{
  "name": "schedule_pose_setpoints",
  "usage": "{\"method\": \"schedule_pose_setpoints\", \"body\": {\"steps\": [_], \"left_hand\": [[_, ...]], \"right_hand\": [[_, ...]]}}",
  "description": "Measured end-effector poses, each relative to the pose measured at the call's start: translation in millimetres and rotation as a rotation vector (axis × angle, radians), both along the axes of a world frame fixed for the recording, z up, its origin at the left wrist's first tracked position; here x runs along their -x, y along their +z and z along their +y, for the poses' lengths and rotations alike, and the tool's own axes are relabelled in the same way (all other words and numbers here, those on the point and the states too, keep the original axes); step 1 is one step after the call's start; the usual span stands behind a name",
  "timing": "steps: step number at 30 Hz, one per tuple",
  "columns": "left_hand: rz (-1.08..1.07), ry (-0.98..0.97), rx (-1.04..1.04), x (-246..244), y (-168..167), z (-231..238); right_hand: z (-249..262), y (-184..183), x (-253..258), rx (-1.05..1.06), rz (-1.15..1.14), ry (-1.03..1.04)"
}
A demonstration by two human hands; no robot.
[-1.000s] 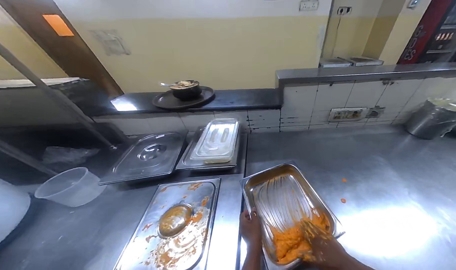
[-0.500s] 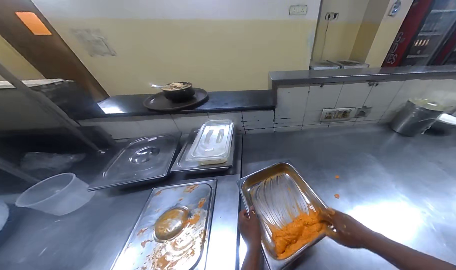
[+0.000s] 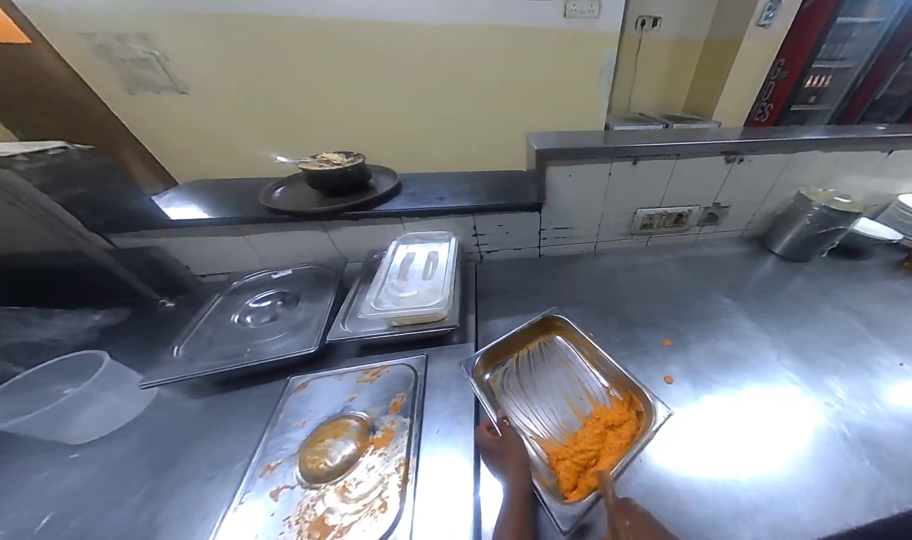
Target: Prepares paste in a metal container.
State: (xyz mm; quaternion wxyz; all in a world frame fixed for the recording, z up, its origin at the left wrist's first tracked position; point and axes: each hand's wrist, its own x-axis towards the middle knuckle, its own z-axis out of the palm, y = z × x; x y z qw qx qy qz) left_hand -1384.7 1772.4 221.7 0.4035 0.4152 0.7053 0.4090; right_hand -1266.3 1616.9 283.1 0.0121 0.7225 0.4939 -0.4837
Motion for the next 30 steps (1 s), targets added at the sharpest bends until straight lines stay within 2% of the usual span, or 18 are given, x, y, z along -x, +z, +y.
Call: {"method": "schedule_pose_setpoints", "body": {"steps": [4, 6, 8, 10, 12, 13, 14, 17, 21, 25, 30], "left_hand": [[0.007, -0.054, 0.014, 5, -1, 1], [0.003, -0.062, 0.025, 5, -1, 1], [-0.004, -0.058, 0.030, 4, -1, 1], [-0.018, -0.055, 0.023, 5, -2, 2], [-0.026, -0.056, 0.000, 4, -4, 2], [-0.023, -0.061, -0.001, 3, -5, -2], [-0.013, -0.069, 0.000, 5, -6, -3], [0.000, -0.047, -0.002, 3, -4, 2], [0.028, -0.082, -0.030, 7, -2, 12], [0.102, -0.168, -0.072, 21, -4, 48], [0.286, -0.289, -0.068, 31, 4, 86]], "right_hand": [[26, 15, -4, 0.035, 0.476, -0.208], [45, 37, -17, 0.011, 0.536, -0.222], [53, 56, -28, -0.117, 0.515, -0.176], [59, 55, -38, -0.264, 0.453, -0.107], [70, 26, -48, -0.334, 0.165, 0.011], [71, 16, -50, -0.290, -0.025, 0.084], [71, 9, -48, -0.293, -0.113, 0.101], [81, 33, -55, -0.463, -0.119, 0.099], [86, 38, -95, -0.590, 0.027, -0.040], [90, 20, -182, -0.634, -0.194, -0.355], [112, -11, -282, -0.499, -0.372, -0.381]]}}
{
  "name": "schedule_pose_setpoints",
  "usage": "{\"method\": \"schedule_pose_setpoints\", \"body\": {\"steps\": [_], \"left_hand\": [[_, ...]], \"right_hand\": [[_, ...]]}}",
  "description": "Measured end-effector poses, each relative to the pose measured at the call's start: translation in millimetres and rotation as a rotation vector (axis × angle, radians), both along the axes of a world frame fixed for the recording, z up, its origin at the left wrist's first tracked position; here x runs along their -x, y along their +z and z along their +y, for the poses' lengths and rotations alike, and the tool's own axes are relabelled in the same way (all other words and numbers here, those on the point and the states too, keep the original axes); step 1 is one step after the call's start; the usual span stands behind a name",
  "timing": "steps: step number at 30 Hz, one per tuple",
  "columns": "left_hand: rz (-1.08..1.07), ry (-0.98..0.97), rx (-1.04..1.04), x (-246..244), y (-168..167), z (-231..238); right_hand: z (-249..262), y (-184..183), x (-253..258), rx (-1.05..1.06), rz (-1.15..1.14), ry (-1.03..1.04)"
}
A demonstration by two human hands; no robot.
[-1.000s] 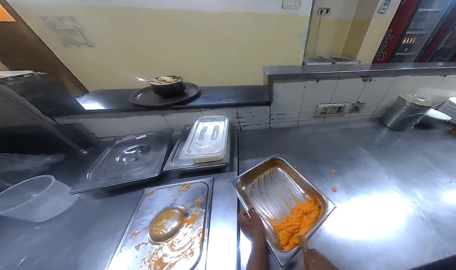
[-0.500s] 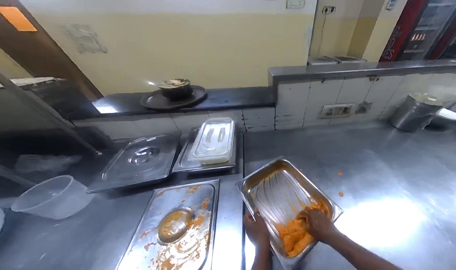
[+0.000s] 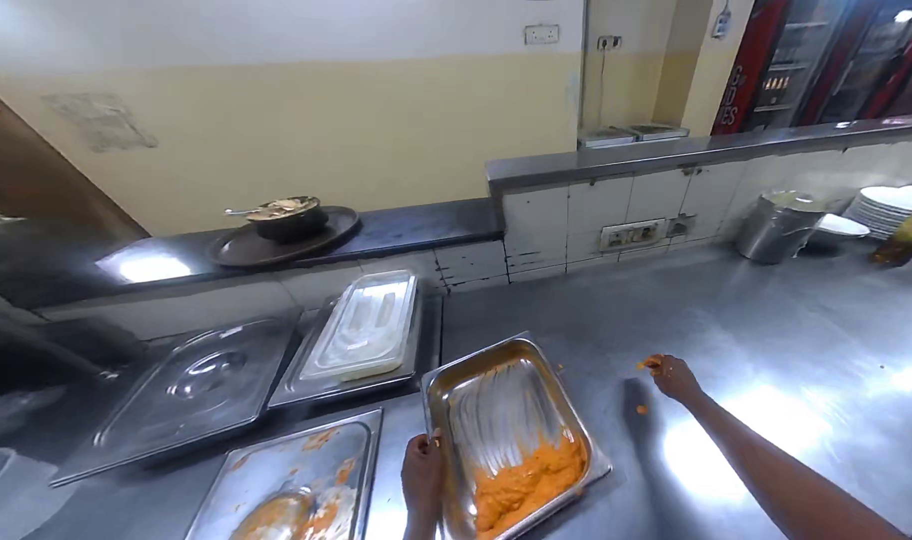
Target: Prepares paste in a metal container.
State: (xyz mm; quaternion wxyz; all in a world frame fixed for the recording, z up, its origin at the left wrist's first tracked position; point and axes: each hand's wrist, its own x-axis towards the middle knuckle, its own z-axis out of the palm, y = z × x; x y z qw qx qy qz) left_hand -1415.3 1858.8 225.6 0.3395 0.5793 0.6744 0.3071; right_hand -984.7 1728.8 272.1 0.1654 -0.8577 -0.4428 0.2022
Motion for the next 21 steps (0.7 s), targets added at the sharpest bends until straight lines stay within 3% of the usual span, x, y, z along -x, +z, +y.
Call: {"method": "schedule_pose_setpoints", "body": {"steps": [5, 11, 21], "left_hand": [[0.113, -0.019, 0.009, 8, 2, 10], [0.118, -0.020, -0.013, 12, -1, 12], [0.088, -0.018, -0.022, 13, -4, 13]], "right_hand": [[28, -26, -36, 0.111, -0.036, 0.097], [28, -25, -6, 0.258, -0.051, 0.158], [-72, -26, 64, 0.314, 0.068, 0.449]]}}
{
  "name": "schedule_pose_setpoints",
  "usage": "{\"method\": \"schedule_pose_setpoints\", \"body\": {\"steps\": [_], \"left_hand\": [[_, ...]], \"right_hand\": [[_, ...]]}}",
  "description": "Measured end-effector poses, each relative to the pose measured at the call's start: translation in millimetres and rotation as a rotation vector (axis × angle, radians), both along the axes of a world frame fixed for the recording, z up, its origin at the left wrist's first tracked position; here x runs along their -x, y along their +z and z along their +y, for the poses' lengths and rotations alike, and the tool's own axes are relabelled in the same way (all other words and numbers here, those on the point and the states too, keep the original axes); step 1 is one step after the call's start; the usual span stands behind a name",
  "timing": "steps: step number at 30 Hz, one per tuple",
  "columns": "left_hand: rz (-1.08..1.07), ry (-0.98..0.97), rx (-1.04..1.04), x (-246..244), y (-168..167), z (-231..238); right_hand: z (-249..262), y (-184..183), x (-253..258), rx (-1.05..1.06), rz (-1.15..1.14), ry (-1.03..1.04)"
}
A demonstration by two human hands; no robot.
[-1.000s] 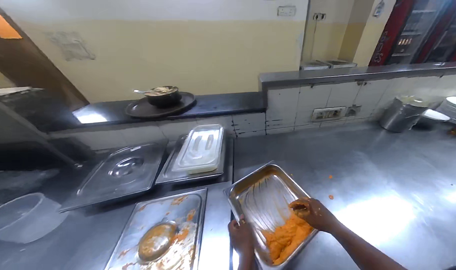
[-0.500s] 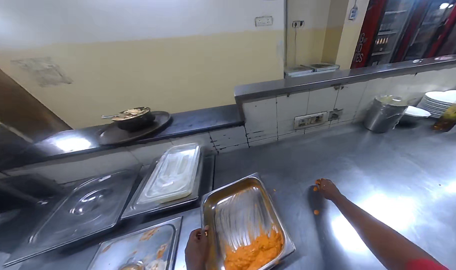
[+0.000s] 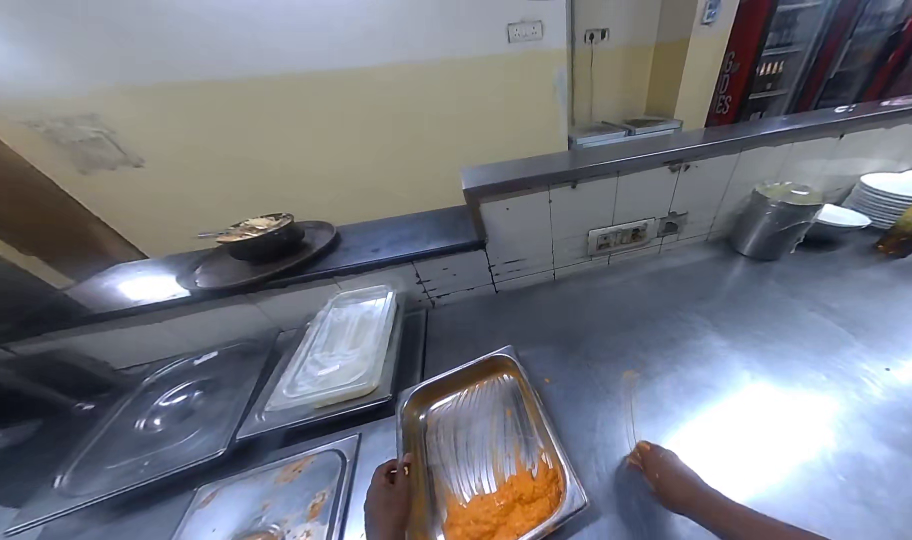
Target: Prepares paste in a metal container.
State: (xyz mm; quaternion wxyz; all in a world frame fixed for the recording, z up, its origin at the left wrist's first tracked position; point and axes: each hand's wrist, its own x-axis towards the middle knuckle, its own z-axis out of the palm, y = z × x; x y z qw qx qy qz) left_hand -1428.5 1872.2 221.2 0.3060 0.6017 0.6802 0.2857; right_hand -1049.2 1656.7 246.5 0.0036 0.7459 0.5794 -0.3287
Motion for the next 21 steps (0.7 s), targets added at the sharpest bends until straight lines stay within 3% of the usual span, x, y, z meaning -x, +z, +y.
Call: {"method": "schedule_pose_setpoints", "body": {"steps": [2, 6, 8, 11, 15, 18, 21], "left_hand": [[0.003, 0.003, 0.005, 1, 0, -1], [0.007, 0.015, 0.016, -1, 3, 0], [0.019, 0.019, 0.036, -1, 3, -2], [0.051, 0.022, 0.050, -1, 3, -3], [0.083, 0.041, 0.082, -2, 3, -4], [0.084, 0.052, 0.101, -3, 5, -1], [0.050, 0.045, 0.098, -1, 4, -4]], "right_hand": [[2, 6, -4, 0.033, 0.192, -0.020], [61, 31, -15, -0.094, 0.762, -0.363], [107, 35, -10, -0.136, 0.813, -0.406], [177, 24, 2, -0.190, 0.555, -0.287], [235, 13, 15, -0.122, 0.103, 0.044], [241, 8, 22, -0.055, -0.058, 0.194], [211, 11, 16, 0.014, -0.100, 0.359]]}}
